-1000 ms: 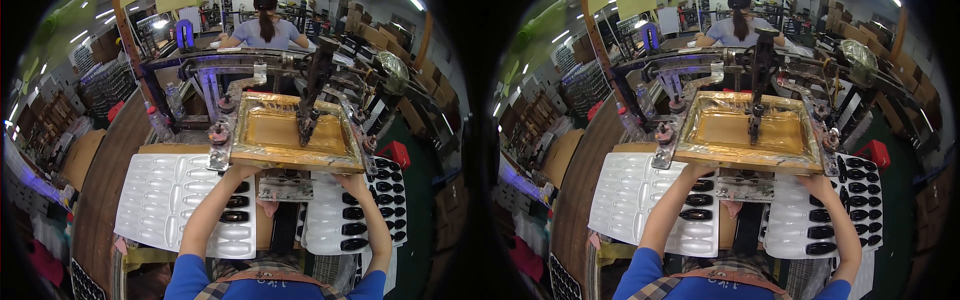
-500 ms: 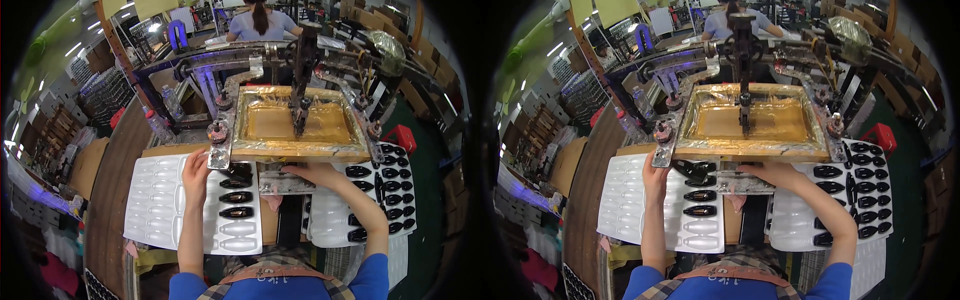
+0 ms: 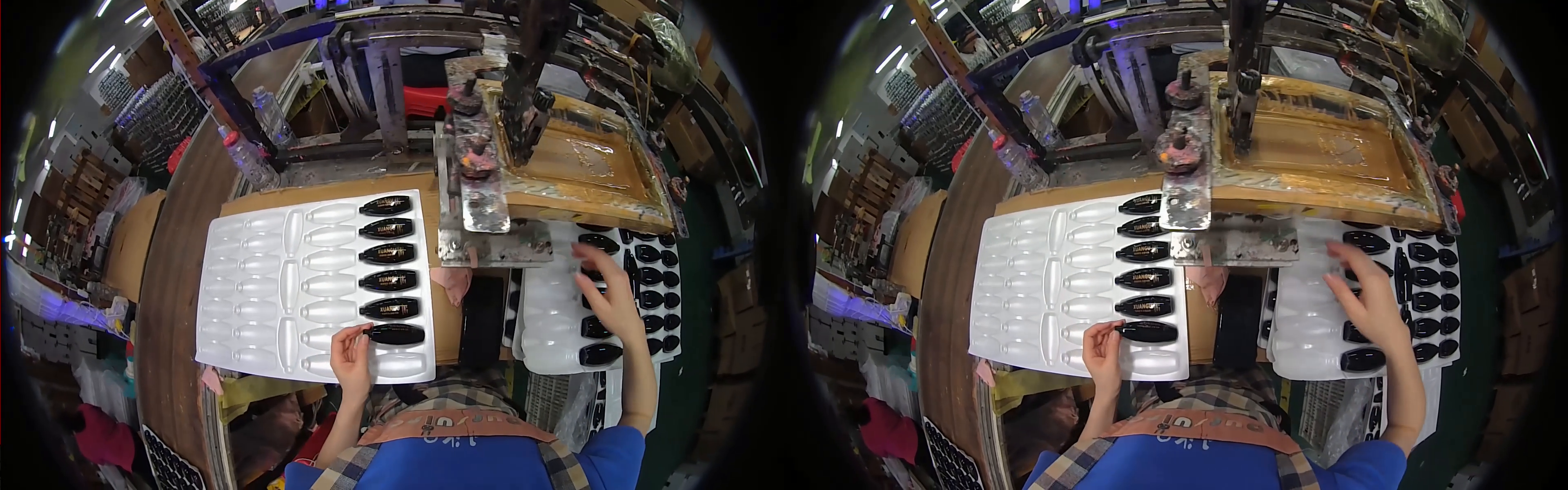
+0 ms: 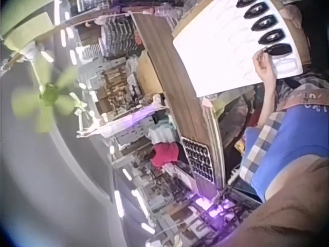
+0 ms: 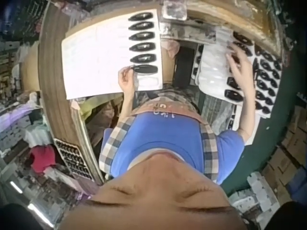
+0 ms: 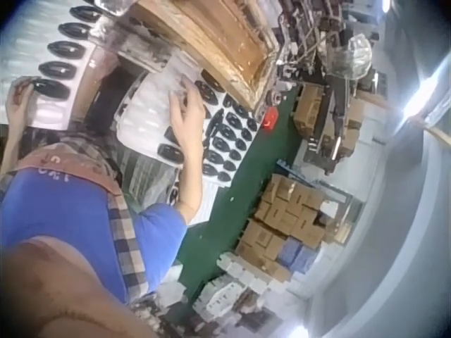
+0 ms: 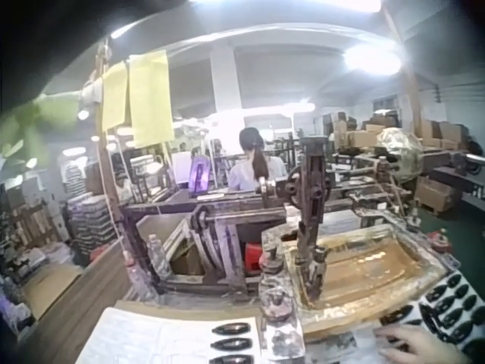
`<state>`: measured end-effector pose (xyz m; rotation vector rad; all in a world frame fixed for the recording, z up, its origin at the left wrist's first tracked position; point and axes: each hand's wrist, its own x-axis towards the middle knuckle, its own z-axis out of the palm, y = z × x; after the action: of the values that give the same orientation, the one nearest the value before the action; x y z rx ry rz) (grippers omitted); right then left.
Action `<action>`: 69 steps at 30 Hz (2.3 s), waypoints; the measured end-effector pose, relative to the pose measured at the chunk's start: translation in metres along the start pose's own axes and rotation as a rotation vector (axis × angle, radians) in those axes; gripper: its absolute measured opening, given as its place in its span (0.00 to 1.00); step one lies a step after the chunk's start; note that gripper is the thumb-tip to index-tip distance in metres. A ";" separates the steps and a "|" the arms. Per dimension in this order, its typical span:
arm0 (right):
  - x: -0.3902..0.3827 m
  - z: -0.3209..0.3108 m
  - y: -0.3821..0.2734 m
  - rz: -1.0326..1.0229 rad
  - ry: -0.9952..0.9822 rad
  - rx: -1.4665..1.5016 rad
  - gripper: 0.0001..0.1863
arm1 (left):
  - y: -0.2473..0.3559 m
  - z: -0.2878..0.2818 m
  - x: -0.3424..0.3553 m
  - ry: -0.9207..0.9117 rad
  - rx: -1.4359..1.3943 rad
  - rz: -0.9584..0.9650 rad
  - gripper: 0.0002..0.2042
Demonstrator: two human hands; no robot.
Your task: Placing small plastic parts into a tray for industrial printing and then operating the printing press.
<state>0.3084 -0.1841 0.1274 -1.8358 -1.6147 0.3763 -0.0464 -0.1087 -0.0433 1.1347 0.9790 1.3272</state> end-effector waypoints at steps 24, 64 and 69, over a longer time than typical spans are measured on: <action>-0.101 -0.044 0.029 0.359 -0.175 -0.288 0.08 | 0.078 0.060 0.105 -0.183 0.611 0.696 0.09; 0.094 0.062 -0.018 -0.091 -0.273 -0.024 0.34 | -0.051 -0.057 0.275 0.027 -0.018 0.040 0.10; 0.058 0.031 -0.009 -0.235 0.028 -0.219 0.27 | -0.052 -0.055 0.273 0.063 0.455 0.229 0.10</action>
<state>0.2943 -0.1194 0.1220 -1.7703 -1.8886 0.0708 -0.0794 0.1706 -0.0810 1.5950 1.2680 1.3624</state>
